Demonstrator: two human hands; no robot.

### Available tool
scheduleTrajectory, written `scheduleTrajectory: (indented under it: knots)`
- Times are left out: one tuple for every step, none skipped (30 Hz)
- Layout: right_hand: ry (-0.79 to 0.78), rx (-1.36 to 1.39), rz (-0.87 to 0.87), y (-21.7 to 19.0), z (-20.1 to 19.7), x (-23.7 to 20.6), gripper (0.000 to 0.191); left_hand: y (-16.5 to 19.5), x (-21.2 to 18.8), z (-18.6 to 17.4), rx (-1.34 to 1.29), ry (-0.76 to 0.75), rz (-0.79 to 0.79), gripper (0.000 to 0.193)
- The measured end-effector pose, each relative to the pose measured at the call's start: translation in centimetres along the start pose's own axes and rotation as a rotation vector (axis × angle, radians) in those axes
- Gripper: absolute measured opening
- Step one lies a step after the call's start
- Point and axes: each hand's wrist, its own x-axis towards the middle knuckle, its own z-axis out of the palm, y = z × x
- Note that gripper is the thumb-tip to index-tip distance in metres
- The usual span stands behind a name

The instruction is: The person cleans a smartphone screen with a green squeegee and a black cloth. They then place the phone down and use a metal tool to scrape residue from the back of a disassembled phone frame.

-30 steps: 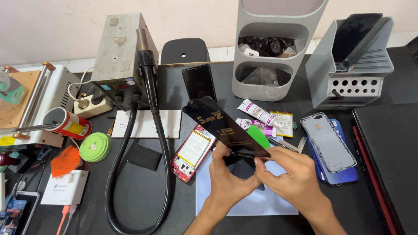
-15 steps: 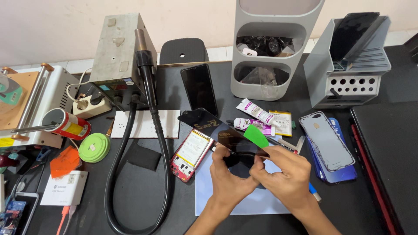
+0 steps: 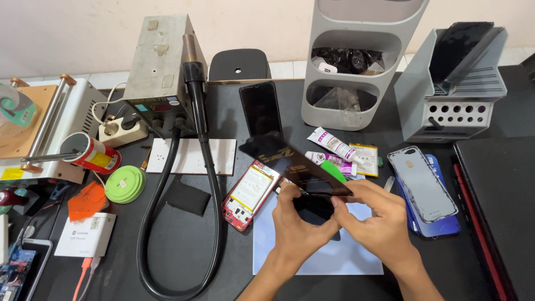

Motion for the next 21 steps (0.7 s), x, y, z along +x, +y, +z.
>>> scheduleTrajectory:
  knots:
    - [0.0, -0.029, -0.002, 0.0, 0.0, 0.0, 0.027, 0.0, 0.0, 0.0, -0.009, -0.004, -0.008, 0.064]
    - [0.002, -0.058, -0.005, 0.1, 0.0, 0.0, 0.028, 0.1, -0.1, -0.1, -0.019, -0.009, -0.014, 0.062]
    - [0.003, -0.087, -0.008, 0.2, 0.0, 0.0, 0.029, 0.1, 0.0, -0.1, -0.028, -0.013, -0.02, 0.061]
    - [-0.01, -0.076, -0.003, 0.3, -0.1, 0.1, 0.027, 0.1, 0.0, 0.0, -0.023, -0.011, -0.019, 0.062]
    - [-0.022, -0.065, 0.002, 0.3, -0.2, 0.1, 0.026, 0.1, 0.0, -0.1, -0.018, -0.01, -0.018, 0.064]
    - [-0.035, -0.053, 0.006, 0.5, -0.3, 0.1, 0.024, 0.1, 0.1, -0.2, -0.013, -0.007, -0.017, 0.066]
    - [-0.045, -0.046, 0.015, 0.6, -0.5, 0.2, 0.022, 0.1, 0.1, -0.2, -0.016, -0.014, -0.017, 0.066]
    - [-0.054, -0.04, 0.027, 0.7, -0.8, 0.3, 0.02, 0.1, 0.1, -0.2, -0.021, -0.023, -0.018, 0.066]
    - [-0.062, -0.035, 0.038, 0.7, -0.9, 0.3, 0.018, 0.1, 0.1, -0.3, -0.027, -0.032, -0.02, 0.066]
    - [-0.06, -0.038, 0.033, 0.7, -0.9, 0.3, 0.019, 0.1, 0.0, -0.3, -0.026, -0.036, -0.017, 0.066]
    - [-0.058, -0.04, 0.028, 0.6, -1.0, 0.3, 0.019, 0.1, 0.0, -0.3, -0.023, -0.04, -0.014, 0.066]
    - [-0.057, -0.041, 0.025, 0.6, -0.9, 0.3, 0.02, 0.0, -0.1, -0.3, -0.018, -0.045, -0.013, 0.065]
    - [-0.039, -0.062, 0.011, 0.5, -0.7, 0.2, 0.021, 0.0, -0.2, -0.3, -0.028, -0.037, -0.024, 0.065]
    - [-0.02, -0.084, -0.001, 0.4, -0.5, 0.0, 0.022, 0.0, -0.2, -0.2, -0.038, -0.031, -0.035, 0.064]
    - [0.0, -0.107, -0.013, 0.3, -0.2, -0.1, 0.023, 0.0, -0.3, -0.1, -0.05, -0.025, -0.045, 0.064]
    - [0.032, -0.12, -0.049, 0.3, 0.1, -0.1, 0.025, -0.1, -0.3, 0.1, -0.041, -0.008, -0.013, 0.064]
    - [0.063, -0.134, -0.086, 0.3, 0.5, -0.2, 0.026, -0.2, -0.3, 0.1, -0.033, 0.01, 0.019, 0.064]
    - [0.094, -0.148, -0.121, 0.3, 0.9, -0.3, 0.028, -0.2, -0.3, 0.2, -0.025, 0.028, 0.05, 0.064]
    - [0.106, -0.127, -0.105, 0.4, 1.1, -0.5, 0.028, -0.2, -0.3, 0.2, -0.021, 0.031, 0.041, 0.064]
    - [0.119, -0.107, -0.089, 0.5, 1.4, -0.7, 0.029, -0.2, -0.3, 0.3, -0.018, 0.035, 0.032, 0.064]
    - [0.131, -0.087, -0.074, 0.5, 1.6, -0.9, 0.029, -0.2, -0.3, 0.3, -0.014, 0.04, 0.024, 0.064]
